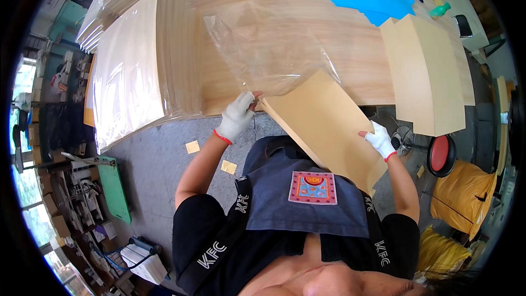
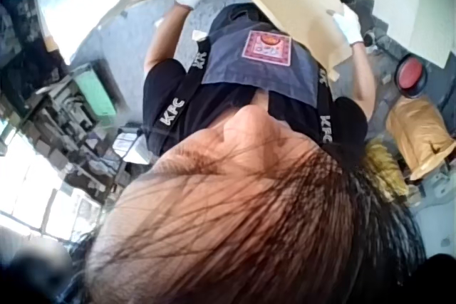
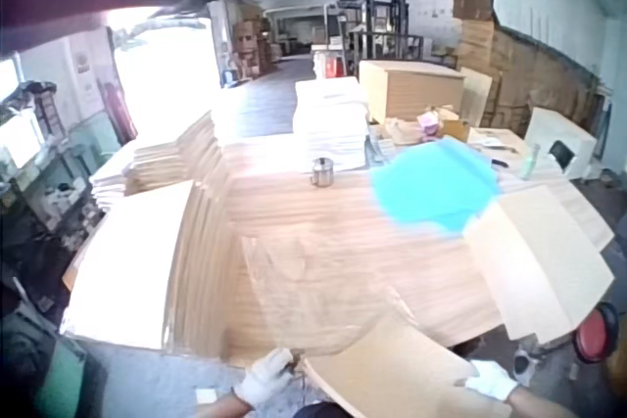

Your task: The person wraps rectangular cardboard sheets in clear plastic film. They repeatedly pick up a sheet, place it on a plastic-lined table, fold the film over the sheet, and stack the wrapped item. The process is repeated for multiple sheets throughout the clip.

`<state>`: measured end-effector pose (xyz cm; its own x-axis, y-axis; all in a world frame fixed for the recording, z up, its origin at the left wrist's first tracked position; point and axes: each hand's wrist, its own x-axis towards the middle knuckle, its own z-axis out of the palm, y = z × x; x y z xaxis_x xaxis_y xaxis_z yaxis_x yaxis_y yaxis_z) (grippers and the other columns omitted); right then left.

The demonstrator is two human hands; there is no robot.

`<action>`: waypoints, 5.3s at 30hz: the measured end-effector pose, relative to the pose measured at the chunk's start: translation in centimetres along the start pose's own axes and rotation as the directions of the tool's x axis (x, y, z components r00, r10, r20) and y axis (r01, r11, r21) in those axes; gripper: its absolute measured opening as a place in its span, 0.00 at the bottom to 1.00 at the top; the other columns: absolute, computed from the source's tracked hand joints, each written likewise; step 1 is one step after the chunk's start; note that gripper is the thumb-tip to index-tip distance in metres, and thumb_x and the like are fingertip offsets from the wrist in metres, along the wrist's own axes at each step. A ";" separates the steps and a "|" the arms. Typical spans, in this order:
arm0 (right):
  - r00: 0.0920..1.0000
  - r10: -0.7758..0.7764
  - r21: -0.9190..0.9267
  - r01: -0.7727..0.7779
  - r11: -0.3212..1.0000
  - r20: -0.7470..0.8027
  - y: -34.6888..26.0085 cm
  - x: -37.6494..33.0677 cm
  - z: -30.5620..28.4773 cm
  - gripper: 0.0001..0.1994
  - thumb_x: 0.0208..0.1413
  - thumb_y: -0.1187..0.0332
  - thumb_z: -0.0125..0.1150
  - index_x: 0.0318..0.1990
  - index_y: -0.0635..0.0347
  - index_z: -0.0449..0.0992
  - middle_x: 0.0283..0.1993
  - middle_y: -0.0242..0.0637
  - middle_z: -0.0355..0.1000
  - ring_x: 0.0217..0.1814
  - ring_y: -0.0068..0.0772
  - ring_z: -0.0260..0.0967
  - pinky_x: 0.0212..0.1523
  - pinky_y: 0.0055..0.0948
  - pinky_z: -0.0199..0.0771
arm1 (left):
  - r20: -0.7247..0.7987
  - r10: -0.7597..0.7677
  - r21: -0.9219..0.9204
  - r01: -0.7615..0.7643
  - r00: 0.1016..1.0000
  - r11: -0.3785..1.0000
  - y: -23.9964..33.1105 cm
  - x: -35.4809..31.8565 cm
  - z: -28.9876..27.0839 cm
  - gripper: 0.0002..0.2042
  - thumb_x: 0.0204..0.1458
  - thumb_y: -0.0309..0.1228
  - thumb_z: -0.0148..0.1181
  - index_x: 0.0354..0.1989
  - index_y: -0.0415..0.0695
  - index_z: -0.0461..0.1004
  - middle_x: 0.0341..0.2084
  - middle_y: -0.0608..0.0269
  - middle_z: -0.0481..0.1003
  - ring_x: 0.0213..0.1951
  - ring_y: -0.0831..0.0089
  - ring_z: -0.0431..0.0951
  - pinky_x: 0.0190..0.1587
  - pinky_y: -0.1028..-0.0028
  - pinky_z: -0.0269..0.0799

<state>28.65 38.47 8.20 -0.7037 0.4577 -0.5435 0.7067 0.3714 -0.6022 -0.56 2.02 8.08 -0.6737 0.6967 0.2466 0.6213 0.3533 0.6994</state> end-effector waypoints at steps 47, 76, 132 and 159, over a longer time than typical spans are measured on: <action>0.997 -0.072 0.180 0.063 0.982 0.042 -12.3 6.7 4.2 0.33 0.47 0.37 0.58 0.38 0.66 0.75 0.36 0.50 0.74 0.39 0.42 0.72 0.42 0.33 0.69 | 0.660 -0.488 -0.719 0.669 0.571 -0.189 -3.1 6.0 0.0 0.23 0.59 0.41 0.46 0.57 0.37 0.64 0.53 0.50 0.70 0.54 0.57 0.71 0.56 0.60 0.70; 0.922 -0.355 0.189 0.380 0.905 -0.155 -7.5 15.9 6.3 0.08 0.55 0.67 0.50 0.36 0.62 0.65 0.31 0.46 0.70 0.34 0.43 0.67 0.39 0.34 0.66 | 0.220 -0.863 -0.935 0.351 0.456 -0.053 -4.5 -3.1 6.5 0.16 0.62 0.42 0.48 0.45 0.42 0.72 0.34 0.63 0.76 0.33 0.72 0.77 0.35 0.73 0.76; 0.664 -0.680 -0.664 0.663 0.345 0.310 -16.6 6.2 13.1 0.18 0.50 0.56 0.58 0.48 0.49 0.70 0.47 0.36 0.71 0.48 0.36 0.71 0.40 0.35 0.73 | 0.444 -0.736 -0.558 0.800 0.511 0.219 -3.6 -12.8 3.2 0.15 0.58 0.37 0.54 0.41 0.36 0.76 0.33 0.57 0.79 0.35 0.71 0.80 0.40 0.75 0.75; 0.640 -0.658 -0.468 0.757 0.456 0.396 -21.3 2.1 25.4 0.07 0.54 0.60 0.50 0.35 0.51 0.69 0.24 0.39 0.74 0.27 0.45 0.75 0.25 0.44 0.72 | 0.535 -0.614 -0.587 0.778 0.580 0.223 -4.1 -12.3 0.6 0.13 0.58 0.34 0.53 0.39 0.35 0.76 0.35 0.57 0.79 0.36 0.71 0.80 0.42 0.74 0.76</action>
<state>10.20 11.01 5.04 -0.9451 -0.2710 -0.1827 -0.1765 0.8936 -0.4127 5.41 -7.61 1.84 -0.5581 0.5214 -0.6455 -0.6206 0.2540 0.7418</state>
